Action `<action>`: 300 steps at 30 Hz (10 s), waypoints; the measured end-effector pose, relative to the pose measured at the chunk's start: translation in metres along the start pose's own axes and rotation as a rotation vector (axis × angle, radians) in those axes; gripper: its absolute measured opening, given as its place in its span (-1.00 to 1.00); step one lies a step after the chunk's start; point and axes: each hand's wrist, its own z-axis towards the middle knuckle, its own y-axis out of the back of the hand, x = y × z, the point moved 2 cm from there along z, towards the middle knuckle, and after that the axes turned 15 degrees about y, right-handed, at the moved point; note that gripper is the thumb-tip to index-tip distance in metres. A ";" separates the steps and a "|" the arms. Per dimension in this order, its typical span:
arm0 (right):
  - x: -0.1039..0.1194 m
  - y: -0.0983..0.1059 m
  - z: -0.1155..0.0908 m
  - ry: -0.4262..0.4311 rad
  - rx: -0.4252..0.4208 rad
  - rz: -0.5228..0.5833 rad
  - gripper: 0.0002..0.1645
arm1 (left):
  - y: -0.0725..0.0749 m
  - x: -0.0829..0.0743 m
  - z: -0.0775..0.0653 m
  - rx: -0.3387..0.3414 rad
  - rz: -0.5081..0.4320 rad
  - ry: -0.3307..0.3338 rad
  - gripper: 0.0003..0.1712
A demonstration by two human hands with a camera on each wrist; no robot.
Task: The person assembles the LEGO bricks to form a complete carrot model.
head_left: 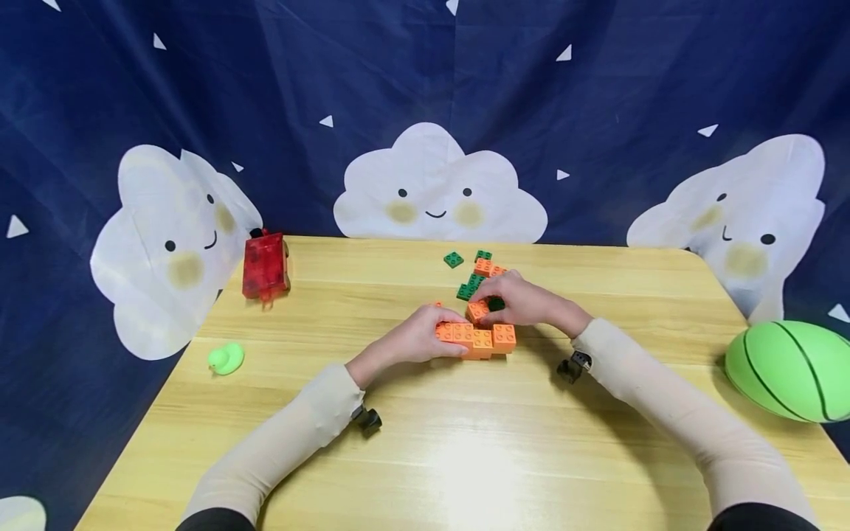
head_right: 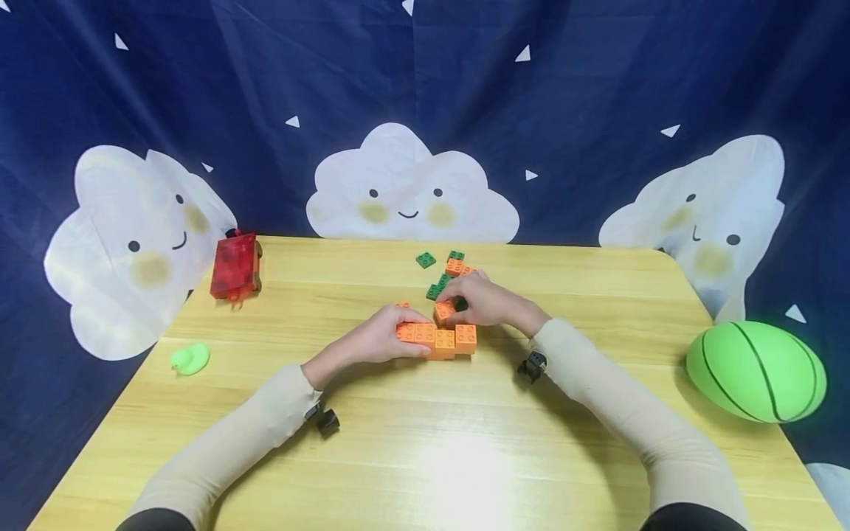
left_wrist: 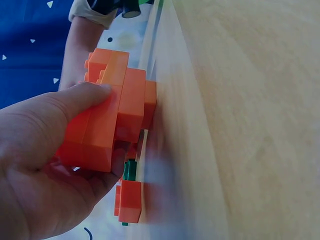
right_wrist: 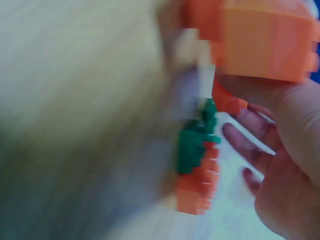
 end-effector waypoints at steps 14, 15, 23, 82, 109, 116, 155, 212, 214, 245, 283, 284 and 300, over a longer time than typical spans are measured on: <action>0.048 0.025 -0.016 -0.062 -0.131 0.227 -0.73 | 0.001 -0.001 0.001 -0.001 0.000 -0.011 -0.58; 0.049 0.023 -0.016 -0.052 -0.126 0.217 -0.73 | 0.001 -0.001 0.001 -0.002 0.001 -0.010 -0.59; 0.049 0.011 -0.014 -0.008 -0.097 0.195 -0.79 | 0.002 0.001 0.001 0.005 -0.022 -0.008 -0.61; 0.053 0.003 -0.014 -0.068 -0.082 0.263 -0.82 | 0.002 0.001 0.002 0.024 -0.024 -0.010 -0.63; 0.049 -0.011 -0.021 -0.061 -0.199 0.225 -0.76 | 0.002 0.002 0.000 -0.008 -0.013 -0.018 -0.60; 0.053 -0.012 -0.022 -0.013 -0.201 0.114 -0.72 | 0.016 0.003 -0.004 -0.029 0.063 -0.060 -0.34; 0.065 -0.029 -0.013 0.081 -0.171 -0.046 -0.57 | 0.037 0.029 0.013 -0.124 0.328 0.090 -0.66; 0.056 -0.027 -0.012 0.081 -0.212 0.128 -0.66 | 0.040 -0.013 -0.017 -0.016 0.085 -0.045 -0.58; 0.056 -0.027 -0.013 0.080 -0.215 0.133 -0.64 | 0.040 -0.013 -0.017 -0.017 0.088 -0.045 -0.58; 0.056 -0.026 -0.012 0.073 -0.228 0.145 -0.68 | 0.035 -0.013 -0.020 -0.052 0.117 -0.104 -0.56; 0.001 0.017 -0.035 -0.098 -0.309 0.057 -0.86 | 0.017 0.005 0.000 0.032 0.068 -0.051 -0.71; -0.006 0.017 -0.037 -0.143 -0.297 0.028 -0.84 | 0.017 0.004 0.000 0.036 0.065 -0.043 -0.71; -0.042 0.004 -0.045 -0.314 -0.232 0.015 -0.86 | 0.018 0.002 0.003 0.048 0.064 -0.033 -0.70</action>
